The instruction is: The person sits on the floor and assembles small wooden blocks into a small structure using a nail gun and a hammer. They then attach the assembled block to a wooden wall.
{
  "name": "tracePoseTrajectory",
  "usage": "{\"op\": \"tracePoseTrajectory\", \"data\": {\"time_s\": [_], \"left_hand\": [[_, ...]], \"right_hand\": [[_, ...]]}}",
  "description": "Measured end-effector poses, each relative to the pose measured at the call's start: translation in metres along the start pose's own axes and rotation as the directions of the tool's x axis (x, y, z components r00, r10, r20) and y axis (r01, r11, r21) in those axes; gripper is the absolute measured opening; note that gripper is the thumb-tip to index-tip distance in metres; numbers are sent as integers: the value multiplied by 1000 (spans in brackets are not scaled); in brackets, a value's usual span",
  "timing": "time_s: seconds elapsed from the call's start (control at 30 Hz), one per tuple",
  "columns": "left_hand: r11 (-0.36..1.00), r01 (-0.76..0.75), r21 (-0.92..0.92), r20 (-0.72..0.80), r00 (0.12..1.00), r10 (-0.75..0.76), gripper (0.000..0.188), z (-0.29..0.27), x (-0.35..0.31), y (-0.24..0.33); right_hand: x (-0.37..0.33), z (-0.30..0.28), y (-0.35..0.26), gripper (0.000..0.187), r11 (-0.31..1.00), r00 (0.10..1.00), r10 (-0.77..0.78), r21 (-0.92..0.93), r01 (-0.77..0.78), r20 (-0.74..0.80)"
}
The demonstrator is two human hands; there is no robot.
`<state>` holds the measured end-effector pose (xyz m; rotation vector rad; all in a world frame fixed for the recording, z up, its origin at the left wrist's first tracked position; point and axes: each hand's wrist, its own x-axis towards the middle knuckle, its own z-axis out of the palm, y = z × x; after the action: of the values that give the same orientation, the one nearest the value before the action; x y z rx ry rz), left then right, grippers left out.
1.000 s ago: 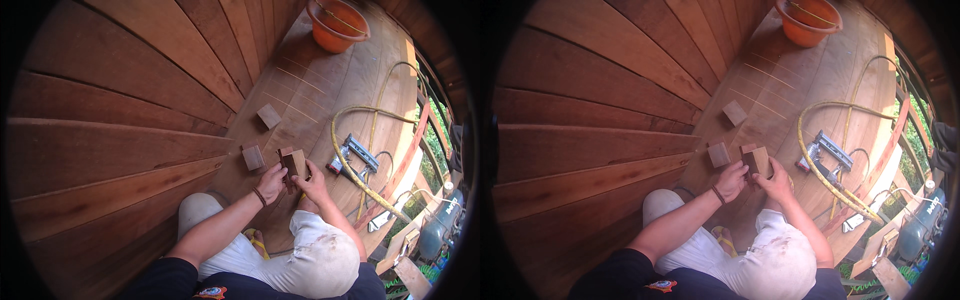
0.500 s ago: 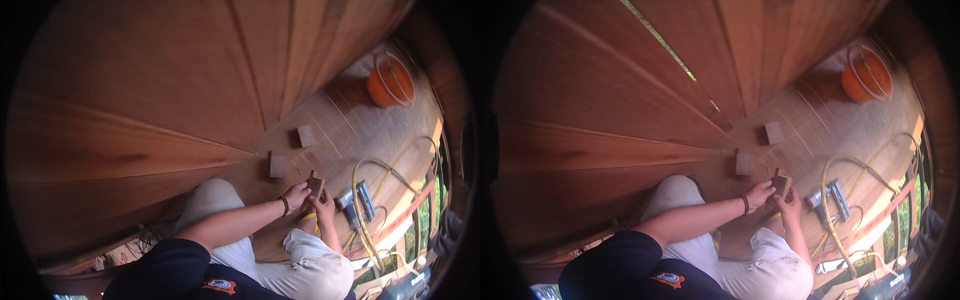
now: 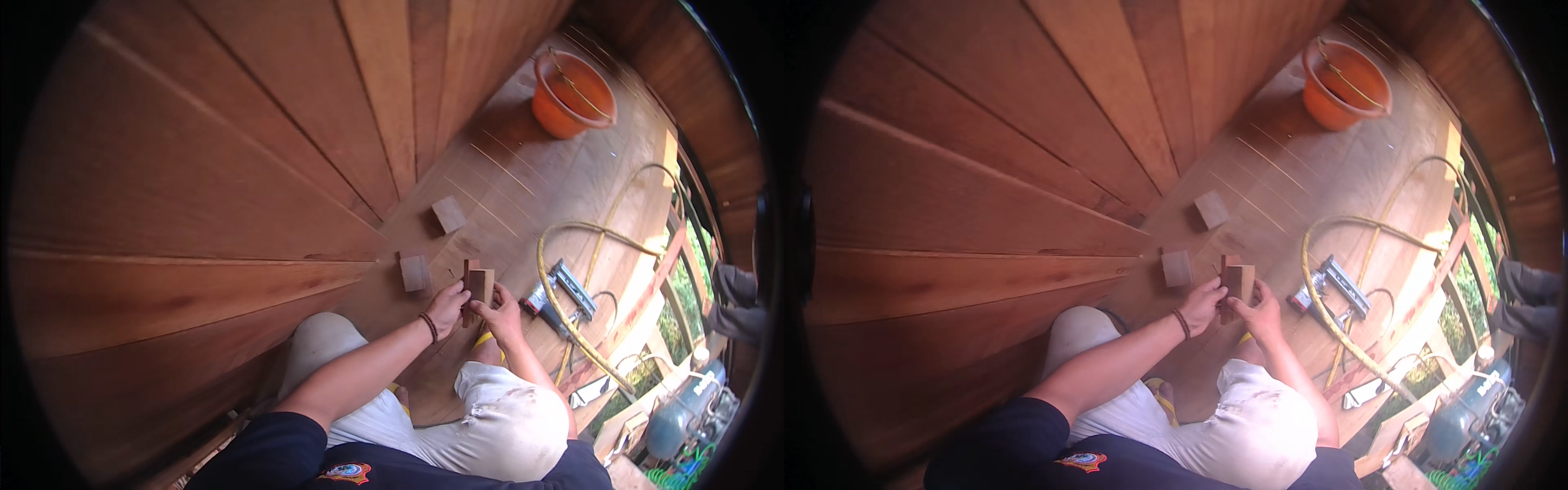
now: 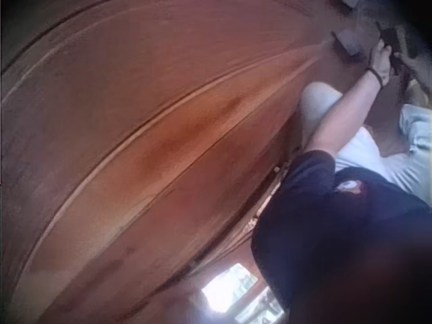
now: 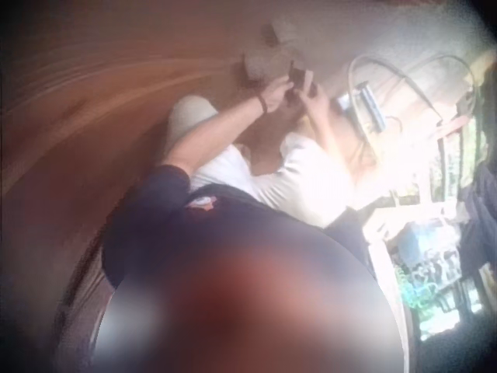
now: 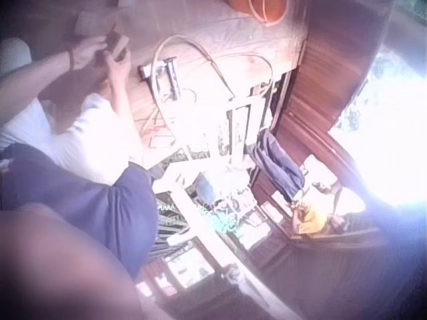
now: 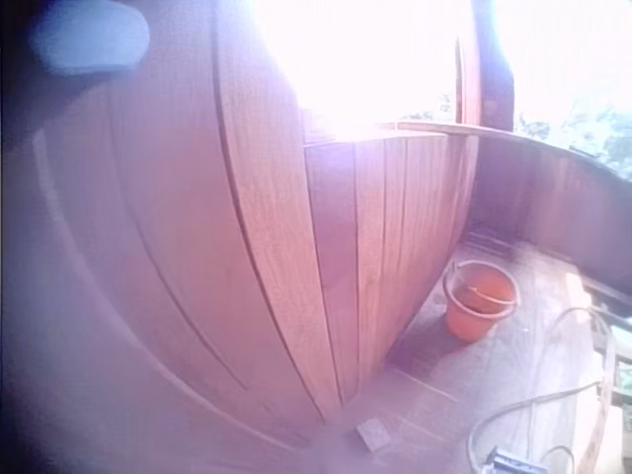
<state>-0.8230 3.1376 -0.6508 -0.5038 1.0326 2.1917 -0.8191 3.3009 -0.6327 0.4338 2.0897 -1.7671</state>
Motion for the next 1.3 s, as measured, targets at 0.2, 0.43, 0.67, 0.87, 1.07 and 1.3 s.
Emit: {"op": "tracePoseTrajectory", "data": {"time_s": [0.2, 0.43, 0.67, 0.87, 1.07, 1.3], "left_hand": [[999, 39, -2, 11, 999, -39, 41, 2, -6, 4], [999, 35, -41, 34, 999, -34, 39, -1, -5, 6], [1000, 6, 1, 32, 999, -6, 36, 4, -11, 15], [975, -163, 150, -120, 976, 181, 42, 14, -14, 12], [963, -218, 155, -136, 961, 240, 40, 4, -8, 15], [975, -213, -66, -79, 975, 208, 51, 5, -7, 25]], "right_hand": [[-7, -4, -3, 77, 999, 999, 44, 16, -44, 27], [-8, -3, -6, 82, 992, 999, -45, -117, 44, -11], [-13, 0, -15, 84, 960, 994, -89, -271, 68, -66], [-20, 11, -40, 78, 883, 982, -178, -450, 135, -56], [-14, 11, -32, 72, 898, 962, -274, -365, 247, -22], [3, 10, 2, 53, 886, 987, 106, 439, -148, 118]]}}
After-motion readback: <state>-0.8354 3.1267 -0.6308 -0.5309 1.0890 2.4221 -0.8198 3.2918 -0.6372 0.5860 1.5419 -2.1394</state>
